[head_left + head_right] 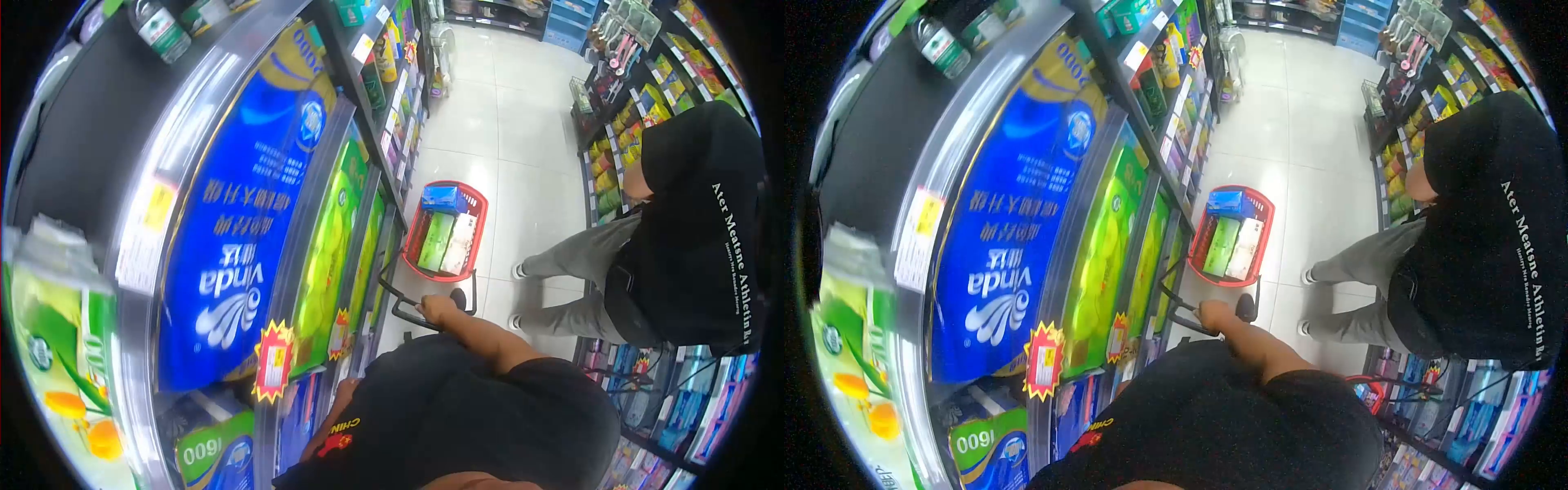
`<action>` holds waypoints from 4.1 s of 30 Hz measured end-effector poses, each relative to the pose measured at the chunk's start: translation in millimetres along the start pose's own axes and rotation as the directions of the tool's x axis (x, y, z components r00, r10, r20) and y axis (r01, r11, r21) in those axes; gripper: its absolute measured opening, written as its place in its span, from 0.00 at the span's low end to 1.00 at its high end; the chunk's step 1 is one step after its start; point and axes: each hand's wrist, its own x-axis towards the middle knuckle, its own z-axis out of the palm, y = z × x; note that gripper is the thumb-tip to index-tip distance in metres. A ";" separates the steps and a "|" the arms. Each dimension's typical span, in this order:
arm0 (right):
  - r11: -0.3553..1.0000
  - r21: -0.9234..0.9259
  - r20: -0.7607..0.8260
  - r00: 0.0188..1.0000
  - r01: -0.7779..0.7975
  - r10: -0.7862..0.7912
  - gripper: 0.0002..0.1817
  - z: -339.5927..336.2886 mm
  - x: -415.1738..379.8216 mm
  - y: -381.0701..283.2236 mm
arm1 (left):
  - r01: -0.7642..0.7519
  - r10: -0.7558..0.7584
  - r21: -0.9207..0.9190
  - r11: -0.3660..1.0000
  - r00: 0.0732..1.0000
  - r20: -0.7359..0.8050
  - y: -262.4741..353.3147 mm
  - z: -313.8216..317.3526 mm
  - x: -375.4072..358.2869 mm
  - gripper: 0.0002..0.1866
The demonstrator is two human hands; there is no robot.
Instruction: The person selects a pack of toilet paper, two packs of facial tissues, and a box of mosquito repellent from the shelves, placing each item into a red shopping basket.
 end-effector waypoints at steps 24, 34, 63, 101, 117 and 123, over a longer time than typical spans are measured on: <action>0.938 -0.119 -0.067 0.940 0.327 -0.336 0.25 -201.1 153.6 145.8 | 0.273 -0.290 -0.106 0.956 0.933 -0.212 172.2 40.1 212.1 0.22; 0.751 -0.476 0.337 0.883 0.458 -0.325 0.27 -231.9 284.9 94.4 | 0.322 -0.555 -0.573 0.754 0.779 -0.292 309.2 -48.9 231.1 0.21; 0.471 -0.414 0.627 0.620 0.779 -0.472 0.29 -278.1 342.9 22.2 | 0.321 -0.575 -0.542 0.777 0.711 -0.404 461.6 -62.0 323.7 0.24; 0.675 -0.512 0.423 0.840 0.531 -0.340 0.33 -391.6 336.8 250.8 | -0.131 -0.102 -0.503 0.854 0.906 -0.410 514.8 -140.0 328.7 0.21; 0.930 -0.124 0.022 0.938 0.345 -0.345 0.31 -421.5 259.0 191.8 | -0.562 0.098 -0.504 0.656 0.726 -0.681 634.2 -303.8 257.5 0.17; 0.965 -0.062 0.064 0.966 0.255 -0.251 0.33 -418.2 277.9 209.6 | -0.522 0.238 -0.516 0.679 0.822 -0.518 658.1 -292.5 274.0 0.19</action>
